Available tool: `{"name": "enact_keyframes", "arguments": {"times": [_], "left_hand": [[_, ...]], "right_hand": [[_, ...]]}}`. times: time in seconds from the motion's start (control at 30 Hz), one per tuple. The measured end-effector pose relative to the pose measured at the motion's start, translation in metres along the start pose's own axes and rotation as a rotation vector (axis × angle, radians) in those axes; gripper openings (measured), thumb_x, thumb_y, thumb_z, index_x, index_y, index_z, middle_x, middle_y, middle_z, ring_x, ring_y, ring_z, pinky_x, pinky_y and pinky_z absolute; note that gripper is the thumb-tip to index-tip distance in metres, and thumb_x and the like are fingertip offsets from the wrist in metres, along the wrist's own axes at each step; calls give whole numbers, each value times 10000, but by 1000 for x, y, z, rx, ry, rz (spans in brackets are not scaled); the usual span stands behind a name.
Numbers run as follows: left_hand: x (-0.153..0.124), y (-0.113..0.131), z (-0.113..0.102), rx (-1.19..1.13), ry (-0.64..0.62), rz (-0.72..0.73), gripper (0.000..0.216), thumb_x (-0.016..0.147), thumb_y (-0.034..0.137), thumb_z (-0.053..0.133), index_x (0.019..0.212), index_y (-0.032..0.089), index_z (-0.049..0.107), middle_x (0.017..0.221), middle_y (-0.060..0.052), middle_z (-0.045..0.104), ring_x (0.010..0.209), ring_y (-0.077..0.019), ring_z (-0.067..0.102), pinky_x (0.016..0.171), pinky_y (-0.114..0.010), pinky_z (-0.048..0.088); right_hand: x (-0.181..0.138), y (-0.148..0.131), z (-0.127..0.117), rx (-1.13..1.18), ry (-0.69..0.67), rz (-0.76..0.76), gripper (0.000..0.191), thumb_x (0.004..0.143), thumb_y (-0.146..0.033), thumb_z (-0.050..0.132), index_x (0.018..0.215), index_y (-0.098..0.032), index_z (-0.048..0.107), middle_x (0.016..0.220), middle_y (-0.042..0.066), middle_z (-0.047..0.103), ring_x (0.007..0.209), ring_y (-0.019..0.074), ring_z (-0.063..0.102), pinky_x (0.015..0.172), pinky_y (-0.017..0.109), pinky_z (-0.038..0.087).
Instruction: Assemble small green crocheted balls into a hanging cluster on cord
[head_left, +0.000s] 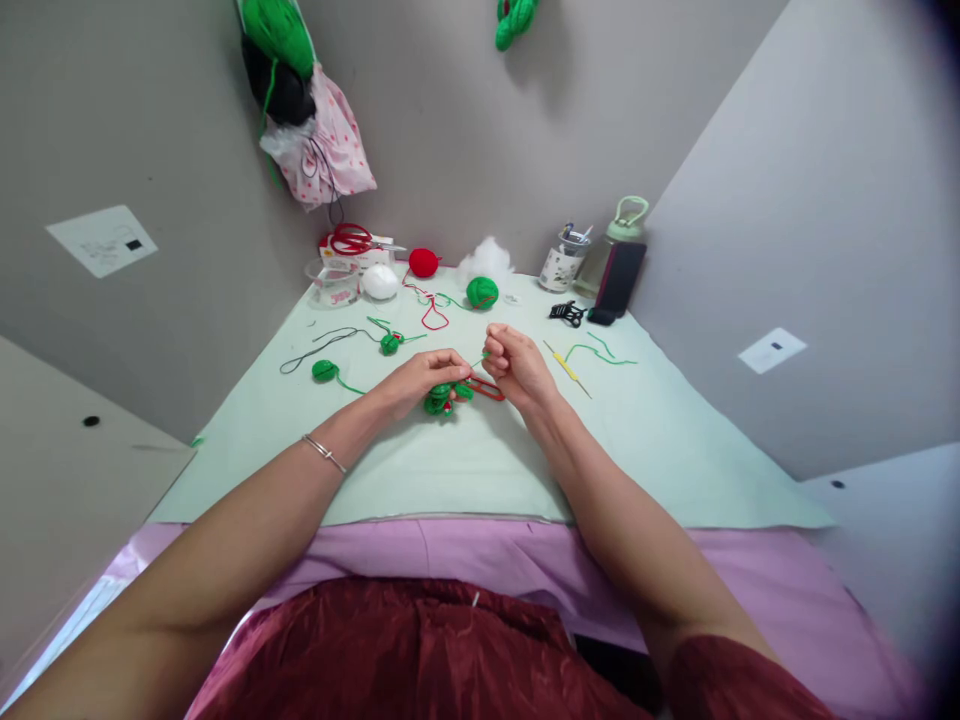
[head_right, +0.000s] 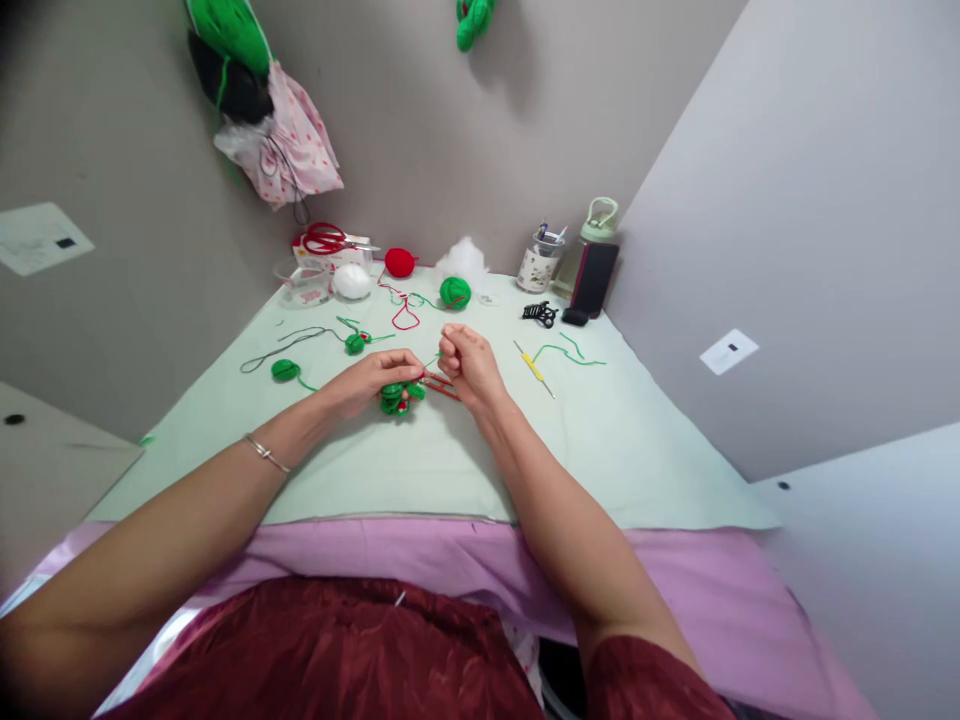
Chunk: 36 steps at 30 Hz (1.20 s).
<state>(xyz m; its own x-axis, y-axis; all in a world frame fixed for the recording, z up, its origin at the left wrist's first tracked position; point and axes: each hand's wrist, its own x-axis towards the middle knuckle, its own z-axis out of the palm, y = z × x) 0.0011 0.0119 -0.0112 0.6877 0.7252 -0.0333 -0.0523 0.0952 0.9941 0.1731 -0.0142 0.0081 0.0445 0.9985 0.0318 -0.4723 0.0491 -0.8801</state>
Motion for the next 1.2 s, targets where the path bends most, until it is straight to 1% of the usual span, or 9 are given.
{"name": "enact_keyframes", "arguments": {"times": [0.07, 0.13, 0.27, 0.43, 0.53, 0.6, 0.7, 0.83, 1.2], "left_hand": [[0, 0, -1, -9, 15, 0, 343, 726, 457, 787, 833, 159, 657, 737, -21, 647, 611, -111, 586, 580, -245, 444], [1, 0, -3, -49, 64, 6, 353, 719, 460, 794, 868, 162, 676, 770, -30, 664, 628, -120, 606, 581, -247, 446], [3, 1, -7, -164, 183, 35, 389, 723, 456, 794, 964, 160, 723, 872, -61, 699, 707, -150, 662, 646, -270, 478], [4, 3, -11, -231, 287, 90, 400, 686, 307, 839, 1042, 165, 725, 964, -69, 721, 821, -157, 676, 773, -288, 504], [4, 3, -12, -292, 294, 115, 360, 675, 255, 840, 990, 131, 718, 989, -85, 716, 885, -176, 676, 868, -329, 510], [5, 2, -13, -319, 308, 122, 310, 680, 230, 830, 943, 123, 704, 959, -77, 710, 878, -174, 674, 883, -341, 513], [6, 1, -15, -348, 343, 157, 246, 705, 189, 794, 909, 145, 665, 888, -31, 693, 834, -148, 664, 881, -340, 518], [7, -1, -16, -342, 338, 189, 188, 764, 199, 739, 901, 161, 615, 861, -13, 686, 816, -130, 658, 886, -321, 512], [9, -3, -18, -308, 310, 165, 250, 758, 271, 765, 904, 157, 598, 842, -7, 664, 769, -116, 639, 787, -271, 505]], "right_hand": [[0, -3, -1, 24, -6, -11, 288, 724, -228, 762, 702, -181, 478, 521, -106, 400, 405, 11, 253, 384, 142, 189], [0, -4, -1, 29, -19, -11, 236, 727, -217, 746, 728, -174, 515, 551, -89, 448, 428, 15, 294, 400, 142, 213], [-2, -5, 0, -41, -17, -52, 191, 701, -195, 740, 841, -161, 615, 661, -41, 570, 523, 36, 416, 465, 151, 316], [-3, -1, 0, -262, 26, -214, 230, 704, -318, 763, 844, -165, 663, 748, -9, 617, 571, 61, 475, 517, 202, 375], [-4, 2, 1, -470, 49, -313, 236, 748, -380, 727, 857, -175, 685, 710, -14, 598, 544, 77, 454, 504, 232, 365], [-6, 4, 2, -599, 46, -344, 241, 780, -397, 688, 861, -170, 697, 647, -24, 559, 525, 83, 422, 498, 240, 354], [-9, 5, 5, -711, 11, -323, 240, 789, -379, 657, 860, -155, 705, 576, -41, 492, 521, 90, 398, 499, 239, 349], [-11, 7, 8, -747, -30, -261, 235, 778, -365, 640, 839, -146, 702, 575, -39, 486, 526, 90, 380, 492, 235, 330], [-12, 8, 10, -780, -60, -180, 244, 750, -374, 628, 794, -141, 685, 541, -49, 469, 510, 88, 376, 497, 234, 332]]}}
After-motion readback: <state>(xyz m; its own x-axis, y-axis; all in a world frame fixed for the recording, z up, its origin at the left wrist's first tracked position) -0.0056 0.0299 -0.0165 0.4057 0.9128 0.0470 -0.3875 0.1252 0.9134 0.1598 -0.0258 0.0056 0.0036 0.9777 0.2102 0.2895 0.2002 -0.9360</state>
